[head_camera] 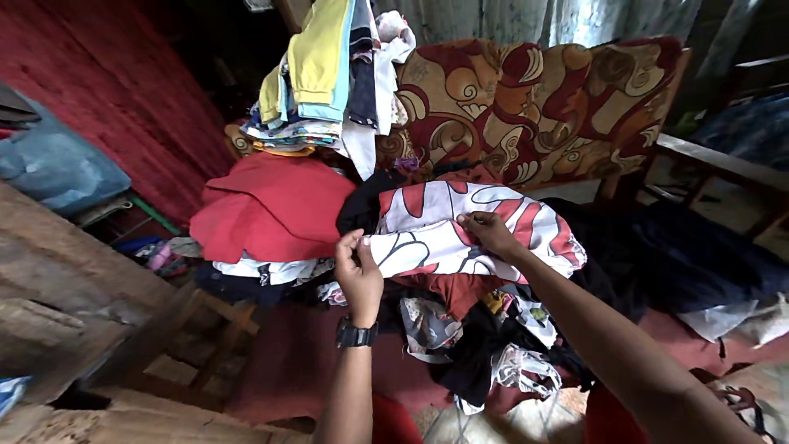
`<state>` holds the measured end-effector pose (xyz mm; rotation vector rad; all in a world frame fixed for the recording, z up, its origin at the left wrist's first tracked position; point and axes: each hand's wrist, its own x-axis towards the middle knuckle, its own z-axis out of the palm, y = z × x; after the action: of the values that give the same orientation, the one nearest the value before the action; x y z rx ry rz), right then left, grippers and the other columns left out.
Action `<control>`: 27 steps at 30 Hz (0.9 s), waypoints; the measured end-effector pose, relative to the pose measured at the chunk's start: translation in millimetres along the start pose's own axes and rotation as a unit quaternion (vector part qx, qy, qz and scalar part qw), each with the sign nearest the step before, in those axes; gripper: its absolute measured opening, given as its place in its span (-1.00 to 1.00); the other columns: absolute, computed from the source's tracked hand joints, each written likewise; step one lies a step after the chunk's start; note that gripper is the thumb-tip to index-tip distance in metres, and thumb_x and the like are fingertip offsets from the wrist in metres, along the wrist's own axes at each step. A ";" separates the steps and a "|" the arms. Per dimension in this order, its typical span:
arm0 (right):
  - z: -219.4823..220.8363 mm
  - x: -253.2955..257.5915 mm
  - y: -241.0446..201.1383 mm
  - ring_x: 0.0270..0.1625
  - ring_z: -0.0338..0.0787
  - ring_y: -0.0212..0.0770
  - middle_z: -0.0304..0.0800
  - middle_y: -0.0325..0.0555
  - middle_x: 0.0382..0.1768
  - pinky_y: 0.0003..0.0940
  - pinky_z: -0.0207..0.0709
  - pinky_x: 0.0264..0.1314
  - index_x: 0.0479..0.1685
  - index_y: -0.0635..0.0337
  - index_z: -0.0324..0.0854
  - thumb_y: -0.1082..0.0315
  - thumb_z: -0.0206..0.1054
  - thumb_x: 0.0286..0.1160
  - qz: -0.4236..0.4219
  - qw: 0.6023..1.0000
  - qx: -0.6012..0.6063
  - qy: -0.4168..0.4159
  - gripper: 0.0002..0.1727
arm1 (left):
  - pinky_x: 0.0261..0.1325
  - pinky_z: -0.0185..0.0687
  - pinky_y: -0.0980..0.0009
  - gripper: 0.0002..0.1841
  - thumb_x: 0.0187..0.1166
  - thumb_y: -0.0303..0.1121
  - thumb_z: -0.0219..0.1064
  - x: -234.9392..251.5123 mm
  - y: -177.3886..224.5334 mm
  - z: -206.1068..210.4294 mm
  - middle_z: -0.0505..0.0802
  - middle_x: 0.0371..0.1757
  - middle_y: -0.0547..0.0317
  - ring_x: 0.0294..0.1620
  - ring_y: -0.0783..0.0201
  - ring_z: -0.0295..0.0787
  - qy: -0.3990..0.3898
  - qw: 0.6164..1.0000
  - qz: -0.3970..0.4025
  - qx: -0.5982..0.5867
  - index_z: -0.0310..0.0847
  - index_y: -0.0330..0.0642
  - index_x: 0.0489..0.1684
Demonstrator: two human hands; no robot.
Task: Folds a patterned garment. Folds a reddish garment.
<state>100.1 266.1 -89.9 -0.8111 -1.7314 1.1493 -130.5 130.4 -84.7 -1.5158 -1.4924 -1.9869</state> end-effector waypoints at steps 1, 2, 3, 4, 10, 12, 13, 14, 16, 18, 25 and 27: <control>-0.5 -0.8 -1.6 -0.46 0.58 -0.46 0.66 -0.23 -0.50 -0.46 0.52 -0.28 -0.27 0.31 0.71 0.20 0.30 0.73 0.010 1.000 0.005 -0.002 -0.68 | 0.03 0.60 0.50 -0.71 0.74 -0.46 0.19 6.3 -2.1 -0.9 0.78 -0.12 0.07 -0.11 0.48 0.67 -0.023 0.999 -0.007 0.032 0.55 -0.48 0.27; -1.6 -1.5 -2.3 -0.43 0.59 -0.45 0.68 -0.22 -0.47 -0.44 0.53 -0.25 -0.26 0.30 0.71 0.22 0.34 0.69 0.016 1.000 0.011 -0.009 -0.71 | 0.08 0.64 0.35 -0.69 0.75 -0.42 0.18 11.7 -5.6 -0.6 0.80 -0.08 -0.02 -0.08 0.34 0.72 -0.053 0.996 -0.026 0.067 0.55 -0.44 0.31; -2.8 -1.8 -1.3 -0.42 0.61 -0.45 0.71 -0.22 -0.46 -0.43 0.55 -0.23 -0.26 0.30 0.73 0.26 0.41 0.63 0.013 1.000 0.016 -0.016 -0.76 | 0.11 0.67 0.14 -0.68 0.77 -0.39 0.18 15.8 -10.8 0.6 0.82 -0.06 -0.12 -0.06 0.16 0.77 -0.089 0.989 -0.054 0.102 0.55 -0.41 0.34; -3.6 -1.9 1.3 -0.43 0.62 -0.46 0.73 -0.23 -0.48 -0.45 0.56 -0.24 -0.29 0.30 0.74 0.32 0.47 0.55 0.006 1.000 0.018 -0.024 -0.81 | 0.12 0.67 -0.07 -0.67 0.78 -0.37 0.17 18.2 -18.0 2.1 0.84 -0.04 -0.23 -0.04 -0.04 0.81 -0.125 0.979 -0.081 0.139 0.57 -0.39 0.36; -7.2 1.1 6.8 -0.44 0.61 -0.59 0.74 -0.30 -0.50 -0.57 0.55 -0.24 -0.40 0.35 0.74 0.51 0.42 0.51 -0.023 0.999 0.029 -0.038 -0.87 | 0.40 0.22 -0.49 -0.61 0.69 -0.34 0.21 -3.2 -0.5 18.5 0.66 0.41 -0.40 0.43 -0.47 0.53 -0.145 0.945 0.013 0.292 0.63 -0.29 0.40; -8.7 4.1 -7.7 -0.40 0.61 -0.55 0.74 -0.23 -0.45 -0.54 0.56 -0.18 -0.33 0.41 0.75 0.48 0.39 0.56 -0.025 0.998 -0.010 -0.052 -0.85 | 0.41 0.34 -0.36 -0.70 0.63 -0.46 0.22 -14.3 28.1 32.8 0.75 0.31 -0.34 0.34 -0.38 0.64 -0.155 0.952 0.113 0.240 0.75 -0.33 0.20; -8.8 5.7 -16.1 -0.38 0.61 -0.49 0.74 -0.17 -0.44 -0.47 0.56 -0.15 -0.30 0.43 0.74 0.46 0.39 0.58 -0.035 0.997 -0.044 -0.056 -0.83 | 0.41 0.44 -0.27 -0.72 0.60 -0.50 0.22 -18.2 38.9 43.5 0.82 0.22 -0.24 0.27 -0.26 0.73 -0.183 0.949 0.154 0.205 0.80 -0.30 0.12; -8.5 7.6 -23.3 -0.38 0.62 -0.40 0.74 -0.11 -0.44 -0.37 0.57 -0.15 -0.28 0.43 0.74 0.42 0.39 0.59 -0.054 0.994 -0.084 -0.050 -0.81 | 0.44 0.52 -0.17 -0.71 0.61 -0.47 0.22 -19.8 46.1 55.9 0.88 0.18 -0.13 0.24 -0.13 0.81 -0.219 0.943 0.174 0.178 0.82 -0.26 0.13; -6.7 8.8 -35.9 -0.30 0.77 -0.11 0.81 0.05 -0.35 -0.02 0.66 -0.10 -0.16 0.35 0.78 0.37 0.34 0.64 -0.070 0.982 -0.177 -0.009 -0.80 | 0.64 0.33 -0.21 -0.55 0.72 -0.22 0.24 -16.3 47.5 78.0 0.77 0.43 -0.13 0.52 -0.12 0.64 -0.322 0.922 0.129 0.170 0.61 -0.23 0.51; -0.3 -4.1 -47.7 0.00 0.84 0.14 0.85 0.15 -0.05 0.26 0.64 0.10 0.10 0.21 0.78 0.30 0.28 0.70 -0.056 0.959 -0.272 0.048 -0.76 | 0.81 -0.28 -0.39 -0.21 0.64 0.12 0.25 -12.3 27.4 97.2 0.36 0.82 -0.07 0.88 -0.14 0.06 -0.393 0.886 0.073 0.234 0.22 -0.10 0.83; -22.8 -33.4 53.4 0.85 0.19 0.09 0.31 -0.03 0.78 0.42 -0.22 0.83 0.75 -0.15 0.39 -0.41 -0.20 0.68 -0.108 0.889 -0.432 0.110 -0.18 | 0.77 -0.52 -0.48 -0.02 0.57 0.36 0.06 -21.7 -5.8 107.6 0.16 0.90 -0.11 0.93 -0.25 -0.18 -0.396 0.875 0.036 0.275 0.02 -0.13 0.91; -58.7 -35.2 75.9 0.88 0.10 0.10 0.22 -0.01 0.82 0.42 -0.36 0.86 0.82 -0.09 0.28 -0.47 -0.20 0.63 -0.015 0.904 -0.407 0.130 -0.09 | 0.76 -0.49 -0.48 -0.01 0.54 0.40 0.03 -23.7 -7.6 108.8 0.20 0.89 -0.10 0.92 -0.26 -0.14 -0.383 0.882 0.044 0.270 0.05 -0.11 0.90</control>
<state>171.5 284.0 -160.7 -1.3493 -1.9724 0.2202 -61.7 213.1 -114.3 -2.1200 -1.9615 -0.7715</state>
